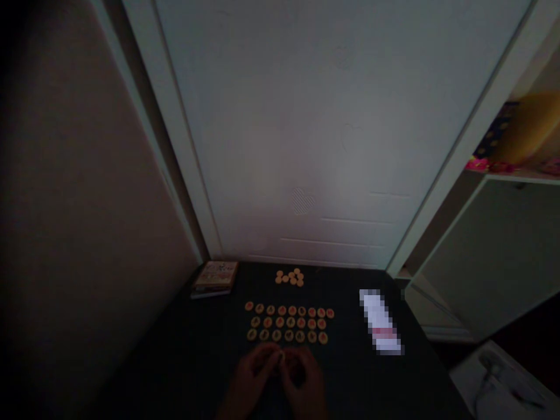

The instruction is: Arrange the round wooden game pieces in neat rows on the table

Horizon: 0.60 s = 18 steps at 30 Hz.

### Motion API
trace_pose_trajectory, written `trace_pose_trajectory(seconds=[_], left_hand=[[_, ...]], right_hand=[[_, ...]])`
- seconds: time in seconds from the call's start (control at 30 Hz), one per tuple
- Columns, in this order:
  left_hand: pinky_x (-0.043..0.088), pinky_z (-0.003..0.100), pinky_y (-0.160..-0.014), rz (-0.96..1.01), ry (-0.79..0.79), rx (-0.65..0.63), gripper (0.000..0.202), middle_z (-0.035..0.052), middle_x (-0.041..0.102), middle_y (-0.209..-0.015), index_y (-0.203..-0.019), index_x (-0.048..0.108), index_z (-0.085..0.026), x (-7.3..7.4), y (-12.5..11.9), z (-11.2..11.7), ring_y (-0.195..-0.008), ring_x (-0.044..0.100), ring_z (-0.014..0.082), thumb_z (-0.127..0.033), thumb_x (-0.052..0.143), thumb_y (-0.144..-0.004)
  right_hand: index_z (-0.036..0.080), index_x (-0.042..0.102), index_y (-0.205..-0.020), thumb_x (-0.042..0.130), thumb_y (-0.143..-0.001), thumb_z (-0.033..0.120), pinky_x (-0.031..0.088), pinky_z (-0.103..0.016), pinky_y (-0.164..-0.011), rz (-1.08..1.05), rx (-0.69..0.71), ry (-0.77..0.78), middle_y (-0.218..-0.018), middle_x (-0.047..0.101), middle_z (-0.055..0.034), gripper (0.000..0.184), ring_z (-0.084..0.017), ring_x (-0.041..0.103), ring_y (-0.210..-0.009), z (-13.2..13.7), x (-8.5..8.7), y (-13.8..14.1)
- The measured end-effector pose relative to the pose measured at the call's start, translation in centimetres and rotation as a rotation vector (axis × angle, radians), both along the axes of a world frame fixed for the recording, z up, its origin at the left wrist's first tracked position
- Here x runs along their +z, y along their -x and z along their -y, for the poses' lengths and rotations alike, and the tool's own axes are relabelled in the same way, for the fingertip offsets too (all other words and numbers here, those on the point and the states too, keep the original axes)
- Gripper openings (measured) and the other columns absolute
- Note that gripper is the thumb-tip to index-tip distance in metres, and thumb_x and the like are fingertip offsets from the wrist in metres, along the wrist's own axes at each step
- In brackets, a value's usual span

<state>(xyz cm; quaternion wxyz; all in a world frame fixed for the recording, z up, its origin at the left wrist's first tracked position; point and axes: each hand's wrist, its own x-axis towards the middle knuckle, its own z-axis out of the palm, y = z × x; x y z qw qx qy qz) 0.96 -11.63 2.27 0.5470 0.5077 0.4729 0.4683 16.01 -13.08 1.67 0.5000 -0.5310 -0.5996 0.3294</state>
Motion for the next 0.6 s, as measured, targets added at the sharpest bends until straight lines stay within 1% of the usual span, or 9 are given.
trace_pose_trajectory(seconds=[0.17,0.3,0.37,0.47,0.6], left_hand=[[0.06,0.035,-0.085,0.075,0.031,-0.055,0.037,0.0092,0.078,-0.11,-0.106,0.075,-0.02,0.1,0.2,0.0,-0.1,0.073,0.0279,-0.049,0.072,-0.082],[0.058,0.037,-0.092,0.078,0.049,-0.079,0.04,0.0105,0.077,-0.113,-0.107,0.075,-0.02,-0.1,0.2,0.0,-0.106,0.071,0.0292,-0.047,0.076,-0.078],[0.057,0.037,-0.094,0.058,0.034,-0.091,0.039,0.0104,0.078,-0.113,-0.107,0.075,-0.02,-0.1,0.3,0.0,-0.105,0.072,0.0287,-0.046,0.077,-0.078],[0.057,0.036,-0.094,0.026,0.002,-0.114,0.037,0.0098,0.078,-0.113,-0.108,0.075,-0.021,0.0,0.3,0.1,-0.103,0.073,0.0276,-0.044,0.076,-0.079],[0.057,0.035,-0.094,0.011,0.006,-0.139,0.033,0.0086,0.078,-0.113,-0.108,0.075,-0.022,-0.2,0.3,0.2,-0.103,0.073,0.0271,-0.041,0.076,-0.081]], right_hand=[[0.022,0.073,-0.097,0.065,-0.088,0.046,0.056,-0.024,-0.07,-0.065,0.008,0.038,-0.088,0.075,-0.0053,0.026,-0.02,0.071,-0.077,0.0,-0.4,-0.1],[0.022,0.073,-0.097,0.063,-0.089,0.047,0.056,-0.026,-0.076,-0.093,0.009,0.066,-0.092,0.075,-0.0059,0.027,-0.021,0.071,-0.083,-0.1,-0.7,-0.2],[0.022,0.073,-0.097,0.062,-0.09,0.047,0.056,-0.026,-0.077,-0.089,0.005,0.08,-0.093,0.076,-0.006,0.028,-0.021,0.071,-0.084,-0.1,-0.8,-0.3],[0.022,0.073,-0.096,0.063,-0.089,0.047,0.055,-0.025,-0.076,-0.081,-0.013,0.102,-0.09,0.076,-0.0054,0.028,-0.021,0.071,-0.082,-0.1,-1.0,-0.4],[0.021,0.072,-0.094,0.067,-0.085,0.048,0.054,-0.025,-0.072,-0.053,-0.064,0.133,-0.083,0.076,-0.0041,0.029,-0.021,0.071,-0.077,-0.2,-1.3,-0.4]])
